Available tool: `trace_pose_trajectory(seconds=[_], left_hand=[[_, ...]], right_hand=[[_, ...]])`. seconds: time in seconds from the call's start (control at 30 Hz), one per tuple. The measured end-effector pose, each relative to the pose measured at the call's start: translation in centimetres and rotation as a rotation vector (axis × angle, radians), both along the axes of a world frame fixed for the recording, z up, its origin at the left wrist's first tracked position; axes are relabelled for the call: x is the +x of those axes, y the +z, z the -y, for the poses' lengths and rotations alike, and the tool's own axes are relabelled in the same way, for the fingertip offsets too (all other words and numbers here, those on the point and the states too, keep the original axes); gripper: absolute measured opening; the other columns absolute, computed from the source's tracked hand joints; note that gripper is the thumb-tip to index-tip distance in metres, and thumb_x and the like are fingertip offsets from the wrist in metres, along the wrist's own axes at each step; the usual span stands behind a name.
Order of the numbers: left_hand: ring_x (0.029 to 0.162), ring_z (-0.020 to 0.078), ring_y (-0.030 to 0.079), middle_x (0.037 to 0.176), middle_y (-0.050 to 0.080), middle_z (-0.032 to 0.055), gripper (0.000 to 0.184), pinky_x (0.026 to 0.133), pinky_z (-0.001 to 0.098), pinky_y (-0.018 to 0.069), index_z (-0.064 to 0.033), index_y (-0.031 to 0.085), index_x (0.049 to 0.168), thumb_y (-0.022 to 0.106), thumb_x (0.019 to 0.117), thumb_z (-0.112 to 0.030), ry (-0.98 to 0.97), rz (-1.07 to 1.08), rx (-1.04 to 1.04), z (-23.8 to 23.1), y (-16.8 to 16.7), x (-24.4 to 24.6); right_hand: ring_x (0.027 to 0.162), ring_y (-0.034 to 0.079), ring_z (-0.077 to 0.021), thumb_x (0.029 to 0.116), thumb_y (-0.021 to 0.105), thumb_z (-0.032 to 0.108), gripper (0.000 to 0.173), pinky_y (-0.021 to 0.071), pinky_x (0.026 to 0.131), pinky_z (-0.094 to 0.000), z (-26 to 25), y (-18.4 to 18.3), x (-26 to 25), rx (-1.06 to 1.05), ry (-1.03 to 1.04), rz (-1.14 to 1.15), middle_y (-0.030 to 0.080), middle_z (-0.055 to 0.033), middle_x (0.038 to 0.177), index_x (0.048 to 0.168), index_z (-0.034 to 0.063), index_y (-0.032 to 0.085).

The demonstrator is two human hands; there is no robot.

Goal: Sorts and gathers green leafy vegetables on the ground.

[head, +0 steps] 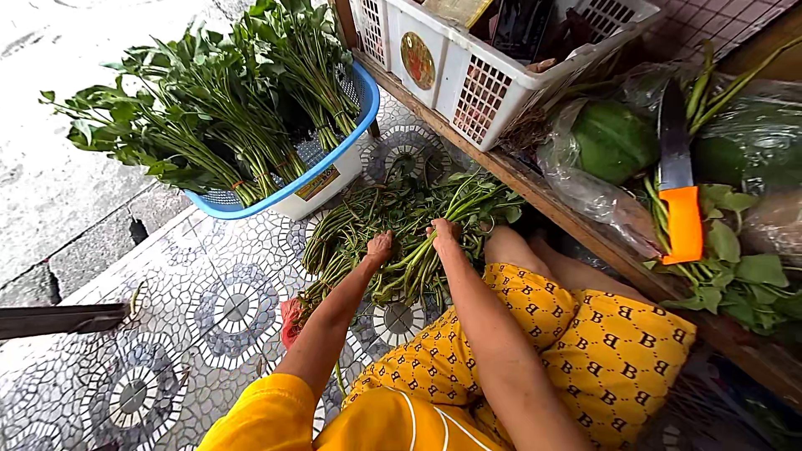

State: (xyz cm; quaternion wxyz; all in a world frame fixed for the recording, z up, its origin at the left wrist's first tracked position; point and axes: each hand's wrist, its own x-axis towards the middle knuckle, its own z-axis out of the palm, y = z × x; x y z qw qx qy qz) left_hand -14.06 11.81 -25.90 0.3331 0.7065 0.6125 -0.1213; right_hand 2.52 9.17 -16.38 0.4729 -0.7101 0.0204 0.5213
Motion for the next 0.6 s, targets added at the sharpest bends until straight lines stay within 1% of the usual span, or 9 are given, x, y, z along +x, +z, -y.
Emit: trace_pose_trajectory(seconds=[0.07,0.1,0.17,0.3,0.37,0.4,0.43,0.53,0.6], left_hand=[[0.128,0.0456,0.057,0.135,0.060,0.0287,0.043,0.105,0.0638,0.0440,0.0027,0.058,0.135,0.059,0.1022,-0.024,0.023,0.072,0.003,0.0,0.3,-0.8],[0.126,0.0463,0.057,0.133,0.059,0.0314,0.041,0.106,0.0627,0.0438,0.0061,0.057,0.134,0.057,0.1031,-0.020,0.076,0.160,0.013,-0.3,0.6,-1.5],[0.121,0.0461,0.060,0.130,0.059,0.0328,0.040,0.104,0.0606,0.0463,0.0067,0.051,0.139,0.054,0.1047,-0.014,0.196,0.338,0.045,-0.8,1.7,-2.8],[0.098,0.0359,0.067,0.119,0.065,0.0271,0.042,0.091,0.0530,0.0534,-0.0001,0.048,0.145,0.054,0.1061,-0.013,0.426,0.585,0.147,0.5,4.4,-5.4],[0.086,0.0292,0.067,0.117,0.064,0.0237,0.054,0.083,0.0473,0.0561,-0.0067,0.035,0.155,0.056,0.1060,-0.015,0.507,0.648,0.182,1.1,4.3,-6.5],[0.083,0.0268,0.066,0.116,0.063,0.0223,0.056,0.080,0.0448,0.0563,-0.0079,0.032,0.156,0.056,0.1060,-0.016,0.540,0.671,0.194,1.4,4.1,-6.9],[0.080,0.0246,0.065,0.114,0.063,0.0210,0.055,0.077,0.0425,0.0558,-0.0077,0.033,0.155,0.056,0.1058,-0.016,0.564,0.694,0.211,1.6,3.8,-7.2],[0.072,0.0191,0.059,0.106,0.063,0.0172,0.043,0.071,0.0378,0.0527,-0.0049,0.045,0.145,0.057,0.1059,-0.018,0.576,0.708,0.240,1.8,3.1,-7.4],[0.068,0.0159,0.055,0.100,0.062,0.0139,0.037,0.067,0.0348,0.0501,-0.0042,0.049,0.142,0.054,0.1071,-0.018,0.587,0.722,0.236,1.7,3.0,-7.1]], right_hand=[[0.081,0.060,-0.0236,0.0956,0.062,0.002,0.048,0.0527,0.069,-0.0378,0.0,-0.1,-0.1,-0.013,0.029,0.078,0.057,-0.0190,0.112,0.140,-0.0002,0.045],[0.083,0.060,-0.0246,0.0959,0.063,0.003,0.047,0.0532,0.071,-0.0391,0.0,-0.1,-0.2,-0.015,0.047,0.102,0.058,-0.0199,0.114,0.140,-0.0006,0.046],[0.085,0.062,-0.0257,0.0959,0.065,0.006,0.046,0.0538,0.072,-0.0408,-0.1,-0.2,-0.1,-0.026,0.079,0.146,0.059,-0.0204,0.114,0.138,-0.0001,0.048],[0.081,0.061,-0.0250,0.0950,0.066,0.006,0.053,0.0532,0.069,-0.0397,-0.3,-0.4,-0.5,-0.014,0.090,0.146,0.058,-0.0199,0.114,0.143,0.0016,0.044],[0.081,0.061,-0.0249,0.0940,0.067,0.005,0.058,0.0536,0.068,-0.0393,-0.4,-0.2,-0.9,-0.009,0.080,0.103,0.057,-0.0203,0.117,0.146,0.0027,0.042],[0.079,0.061,-0.0244,0.0938,0.068,0.005,0.056,0.0533,0.066,-0.0386,-0.4,0.0,-1.1,-0.006,0.079,0.087,0.058,-0.0199,0.116,0.144,0.0030,0.043],[0.078,0.060,-0.0231,0.0945,0.068,0.005,0.055,0.0525,0.065,-0.0371,-0.4,0.1,-1.3,0.000,0.082,0.067,0.057,-0.0191,0.114,0.143,0.0032,0.043],[0.076,0.058,-0.0201,0.0960,0.068,0.006,0.052,0.0512,0.063,-0.0332,-0.5,0.1,-1.3,0.027,0.079,0.016,0.058,-0.0177,0.113,0.142,0.0023,0.045],[0.076,0.058,-0.0205,0.0958,0.067,0.004,0.052,0.0508,0.064,-0.0340,-0.5,0.2,-1.2,0.024,0.080,0.005,0.057,-0.0177,0.113,0.143,0.0027,0.044]])
